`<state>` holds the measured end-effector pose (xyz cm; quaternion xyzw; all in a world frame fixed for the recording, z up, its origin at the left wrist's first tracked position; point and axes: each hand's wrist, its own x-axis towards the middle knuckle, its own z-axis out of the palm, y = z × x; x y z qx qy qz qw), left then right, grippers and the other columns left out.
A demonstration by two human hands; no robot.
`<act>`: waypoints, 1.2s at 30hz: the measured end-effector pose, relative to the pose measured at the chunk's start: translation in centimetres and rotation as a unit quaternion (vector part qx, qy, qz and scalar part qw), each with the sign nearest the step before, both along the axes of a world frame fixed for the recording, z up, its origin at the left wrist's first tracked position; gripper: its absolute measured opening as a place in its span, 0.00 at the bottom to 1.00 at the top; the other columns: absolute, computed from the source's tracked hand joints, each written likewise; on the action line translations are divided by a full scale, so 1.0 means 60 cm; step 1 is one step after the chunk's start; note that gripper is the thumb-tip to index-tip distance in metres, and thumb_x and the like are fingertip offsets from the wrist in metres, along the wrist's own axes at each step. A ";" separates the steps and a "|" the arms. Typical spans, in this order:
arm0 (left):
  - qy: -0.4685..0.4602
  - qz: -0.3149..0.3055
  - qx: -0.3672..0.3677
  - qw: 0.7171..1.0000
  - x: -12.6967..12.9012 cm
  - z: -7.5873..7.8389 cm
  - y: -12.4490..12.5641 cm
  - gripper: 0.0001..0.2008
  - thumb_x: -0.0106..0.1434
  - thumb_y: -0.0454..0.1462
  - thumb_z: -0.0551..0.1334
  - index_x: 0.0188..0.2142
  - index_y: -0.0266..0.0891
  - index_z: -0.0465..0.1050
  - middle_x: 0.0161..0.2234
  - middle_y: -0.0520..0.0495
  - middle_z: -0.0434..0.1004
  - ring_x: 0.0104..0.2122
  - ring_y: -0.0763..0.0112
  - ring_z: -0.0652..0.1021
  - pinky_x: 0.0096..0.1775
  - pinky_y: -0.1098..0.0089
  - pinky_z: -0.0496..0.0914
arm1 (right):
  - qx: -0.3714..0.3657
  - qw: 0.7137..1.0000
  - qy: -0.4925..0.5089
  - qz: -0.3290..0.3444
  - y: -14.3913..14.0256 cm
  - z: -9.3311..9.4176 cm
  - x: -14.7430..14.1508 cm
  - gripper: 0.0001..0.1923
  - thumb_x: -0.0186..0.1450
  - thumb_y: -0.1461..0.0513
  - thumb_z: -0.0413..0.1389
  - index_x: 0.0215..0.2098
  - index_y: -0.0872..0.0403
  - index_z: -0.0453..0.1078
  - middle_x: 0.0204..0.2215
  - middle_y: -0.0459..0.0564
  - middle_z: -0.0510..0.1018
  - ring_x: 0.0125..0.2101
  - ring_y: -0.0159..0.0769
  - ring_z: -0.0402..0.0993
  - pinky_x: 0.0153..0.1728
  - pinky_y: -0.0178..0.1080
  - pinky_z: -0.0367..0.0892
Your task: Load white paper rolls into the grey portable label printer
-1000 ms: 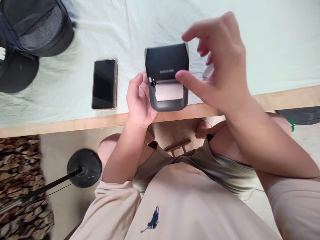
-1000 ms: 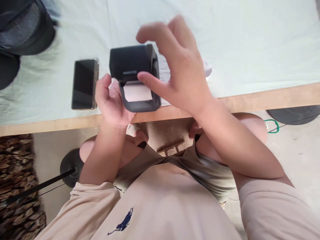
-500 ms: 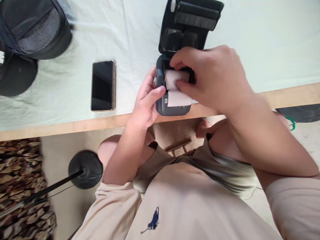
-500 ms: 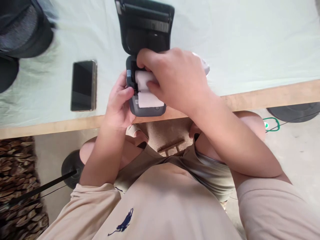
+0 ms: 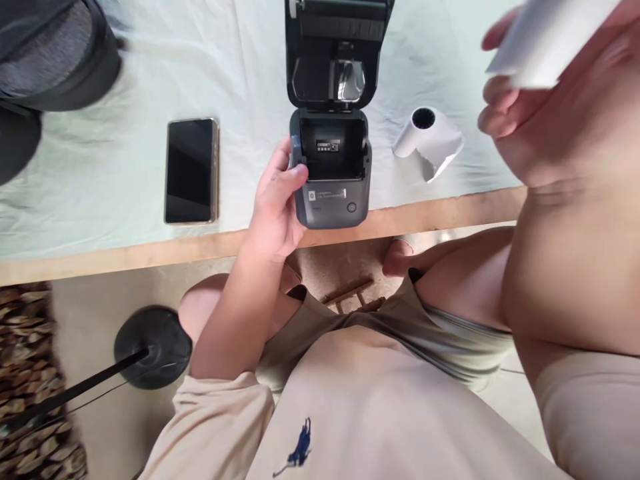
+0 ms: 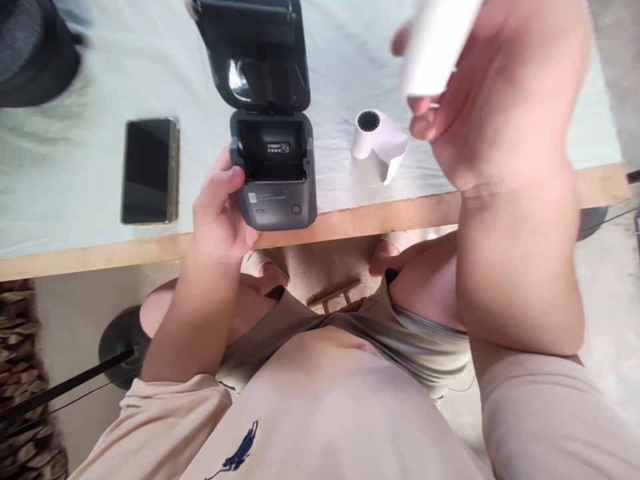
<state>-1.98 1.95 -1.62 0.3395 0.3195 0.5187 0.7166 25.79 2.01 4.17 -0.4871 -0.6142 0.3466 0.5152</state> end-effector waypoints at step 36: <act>0.011 -0.003 -0.046 0.999 0.005 -0.009 0.005 0.19 0.56 0.39 0.77 0.48 0.50 0.80 0.46 0.46 0.88 0.74 0.39 0.72 0.60 0.52 0.80 | 0.173 0.969 -0.168 -0.057 -0.013 -0.036 -0.085 0.31 0.69 0.50 0.60 0.68 0.43 0.64 0.68 0.52 0.71 0.54 0.50 0.82 0.56 0.51 0.74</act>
